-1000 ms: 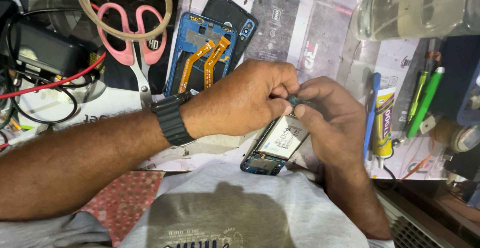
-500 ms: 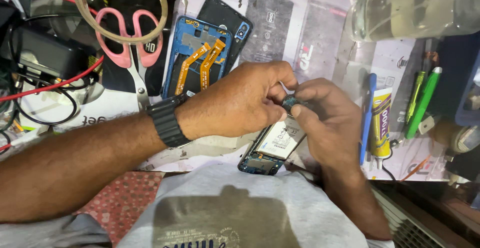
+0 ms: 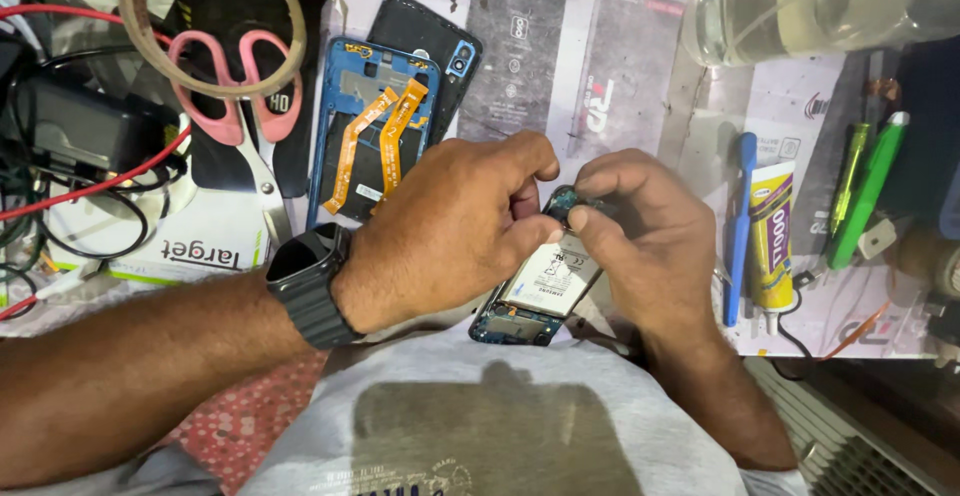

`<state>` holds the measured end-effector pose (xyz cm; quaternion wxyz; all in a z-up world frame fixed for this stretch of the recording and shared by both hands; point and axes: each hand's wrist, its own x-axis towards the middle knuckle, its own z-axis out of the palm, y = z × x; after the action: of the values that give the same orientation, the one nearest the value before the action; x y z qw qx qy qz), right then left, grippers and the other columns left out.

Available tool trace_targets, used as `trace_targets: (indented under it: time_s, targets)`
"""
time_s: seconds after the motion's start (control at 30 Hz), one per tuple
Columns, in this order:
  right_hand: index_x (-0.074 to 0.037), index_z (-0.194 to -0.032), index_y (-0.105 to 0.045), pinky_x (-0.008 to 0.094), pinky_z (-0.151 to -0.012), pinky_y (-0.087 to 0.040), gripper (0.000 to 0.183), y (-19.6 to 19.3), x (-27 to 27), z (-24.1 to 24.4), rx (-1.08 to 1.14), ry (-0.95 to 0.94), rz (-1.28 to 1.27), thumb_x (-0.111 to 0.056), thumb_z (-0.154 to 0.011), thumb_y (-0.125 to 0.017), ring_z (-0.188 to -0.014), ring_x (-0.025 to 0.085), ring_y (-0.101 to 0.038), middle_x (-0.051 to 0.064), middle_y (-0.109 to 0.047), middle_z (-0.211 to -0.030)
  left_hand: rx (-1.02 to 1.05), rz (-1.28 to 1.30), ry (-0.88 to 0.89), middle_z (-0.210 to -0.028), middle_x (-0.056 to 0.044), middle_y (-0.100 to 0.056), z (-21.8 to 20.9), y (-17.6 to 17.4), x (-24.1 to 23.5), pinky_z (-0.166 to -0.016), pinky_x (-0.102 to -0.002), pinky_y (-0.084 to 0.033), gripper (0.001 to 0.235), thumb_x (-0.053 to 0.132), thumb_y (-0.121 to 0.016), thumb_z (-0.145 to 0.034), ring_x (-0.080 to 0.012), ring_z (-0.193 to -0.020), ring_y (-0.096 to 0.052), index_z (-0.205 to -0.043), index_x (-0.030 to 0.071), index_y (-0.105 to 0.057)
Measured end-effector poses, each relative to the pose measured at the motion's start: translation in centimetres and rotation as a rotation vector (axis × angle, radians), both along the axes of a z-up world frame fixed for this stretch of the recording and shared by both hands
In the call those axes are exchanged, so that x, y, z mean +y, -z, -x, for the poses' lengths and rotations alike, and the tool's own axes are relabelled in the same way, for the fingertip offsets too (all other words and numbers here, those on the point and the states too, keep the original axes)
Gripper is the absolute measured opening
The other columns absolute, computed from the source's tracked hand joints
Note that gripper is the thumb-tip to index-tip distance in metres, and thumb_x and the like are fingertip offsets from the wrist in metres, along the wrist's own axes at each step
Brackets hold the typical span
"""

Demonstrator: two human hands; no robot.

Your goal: The person works on a disassembled smartphone, using a metal spudger to pry and adjust internal components and ribbon cables. The person then picks up a flexible ribbon cable and aligns it with the phone's internal connectors.

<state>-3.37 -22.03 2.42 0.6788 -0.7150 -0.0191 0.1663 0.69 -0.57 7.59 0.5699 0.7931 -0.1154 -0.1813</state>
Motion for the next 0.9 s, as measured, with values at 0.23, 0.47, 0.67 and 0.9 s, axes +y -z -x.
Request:
trace_targets:
  time_s: [0.23, 0.47, 0.67, 0.9]
  targets:
    - [0.002, -0.111, -0.062, 0.026, -0.096, -0.051, 0.017, -0.1, 0.1, -0.2, -0.011, -0.014, 0.045, 0.010, -0.097, -0.066, -0.106, 0.012, -0.060, 0.007, -0.062, -0.116, 0.026, 0.139, 0.012, -0.071, -0.009, -0.068, -0.3, 1.0, 0.2, -0.058, -0.034, -0.053, 0.018, 0.010, -0.077, -0.085, -0.0208, -0.062, -0.070, -0.097, 0.003, -0.065]
    - [0.003, -0.110, -0.062, 0.026, -0.096, -0.052, 0.017, -0.2, 0.4, -0.2, -0.016, -0.017, 0.080, 0.010, -0.096, -0.066, -0.106, 0.012, -0.062, 0.007, -0.063, -0.116, 0.061, 0.205, 0.023, -0.071, -0.007, -0.069, -0.1, 1.7, 0.6, -0.058, -0.032, -0.054, 0.014, 0.008, -0.075, -0.086, -0.0160, -0.062, -0.071, -0.096, 0.003, -0.067]
    - [0.003, -0.110, -0.063, 0.027, -0.096, -0.052, 0.016, -0.3, 0.4, -0.3, -0.047, -0.041, 0.109, 0.011, -0.097, -0.065, -0.106, 0.013, -0.062, 0.008, -0.064, -0.115, 0.063, 0.212, 0.039, -0.073, -0.007, -0.070, 0.6, 3.4, 0.9, -0.059, -0.031, -0.055, 0.014, 0.008, -0.075, -0.087, -0.0151, -0.063, -0.071, -0.097, 0.003, -0.067]
    - [0.003, -0.111, -0.062, 0.028, -0.098, -0.052, 0.017, -0.1, 0.3, -0.1, -0.005, -0.022, 0.055, 0.010, -0.096, -0.064, -0.107, 0.013, -0.062, 0.008, -0.064, -0.114, 0.073, 0.269, 0.036, -0.072, -0.006, -0.069, 1.2, 5.6, 0.9, -0.058, -0.030, -0.055, 0.016, 0.007, -0.075, -0.087, -0.0136, -0.063, -0.069, -0.099, 0.002, -0.067]
